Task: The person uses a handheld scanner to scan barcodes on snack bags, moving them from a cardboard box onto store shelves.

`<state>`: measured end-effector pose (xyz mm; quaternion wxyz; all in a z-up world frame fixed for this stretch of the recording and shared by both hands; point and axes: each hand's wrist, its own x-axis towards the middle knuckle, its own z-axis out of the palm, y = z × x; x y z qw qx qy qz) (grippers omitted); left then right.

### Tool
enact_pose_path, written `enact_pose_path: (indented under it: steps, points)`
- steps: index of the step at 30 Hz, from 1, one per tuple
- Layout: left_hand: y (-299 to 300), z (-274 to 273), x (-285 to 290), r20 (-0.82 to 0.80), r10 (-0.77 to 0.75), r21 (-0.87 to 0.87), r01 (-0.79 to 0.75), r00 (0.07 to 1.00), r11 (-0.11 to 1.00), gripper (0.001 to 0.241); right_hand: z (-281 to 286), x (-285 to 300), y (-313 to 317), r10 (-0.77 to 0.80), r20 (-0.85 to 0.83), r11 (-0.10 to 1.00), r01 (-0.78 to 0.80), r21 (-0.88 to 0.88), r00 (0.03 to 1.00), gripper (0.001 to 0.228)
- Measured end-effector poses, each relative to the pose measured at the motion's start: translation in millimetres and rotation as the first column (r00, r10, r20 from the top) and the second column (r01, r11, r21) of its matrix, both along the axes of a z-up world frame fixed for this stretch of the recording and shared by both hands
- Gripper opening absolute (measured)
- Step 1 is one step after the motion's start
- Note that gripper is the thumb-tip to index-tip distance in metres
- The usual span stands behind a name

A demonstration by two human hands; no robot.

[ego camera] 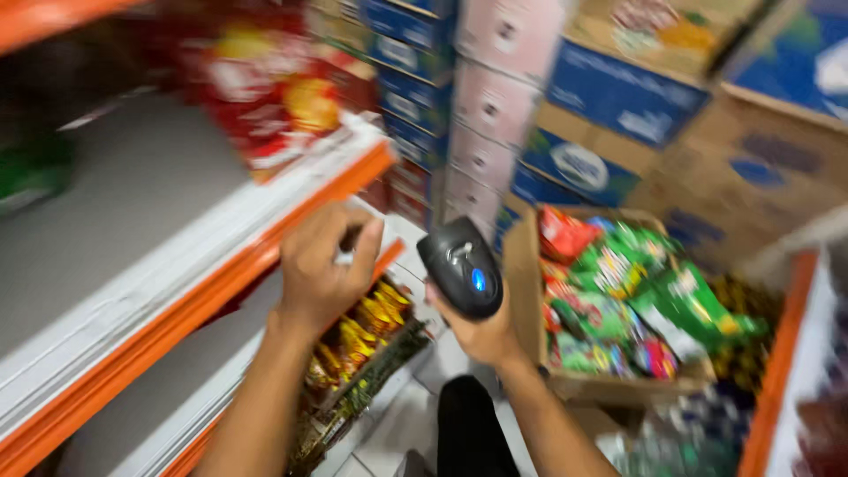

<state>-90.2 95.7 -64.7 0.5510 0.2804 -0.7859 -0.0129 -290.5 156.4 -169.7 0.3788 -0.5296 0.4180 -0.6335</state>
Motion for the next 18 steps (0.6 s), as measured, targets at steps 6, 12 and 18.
enact_pose_path:
  steps: [6,12,18]
  points:
    - [13.4,-108.9,-100.4,0.042,-0.294,0.471,0.241,0.955,0.849,0.005,-81.5,-68.1,68.2,-0.286,0.027,0.926,0.269,0.266,0.958,0.028]
    - [44.0,-202.1,-180.0,0.188,-0.541,0.455,0.415,0.82,0.788,0.047,-131.9,-153.2,110.7,-0.46,-0.236,0.8,0.515,0.307,0.856,0.024]
    - [63.0,-235.8,-193.6,0.169,-0.523,0.7,0.272,0.835,0.66,0.055,-156.2,-176.5,129.0,-0.459,-0.441,0.768,0.594,0.239,0.771,0.03]
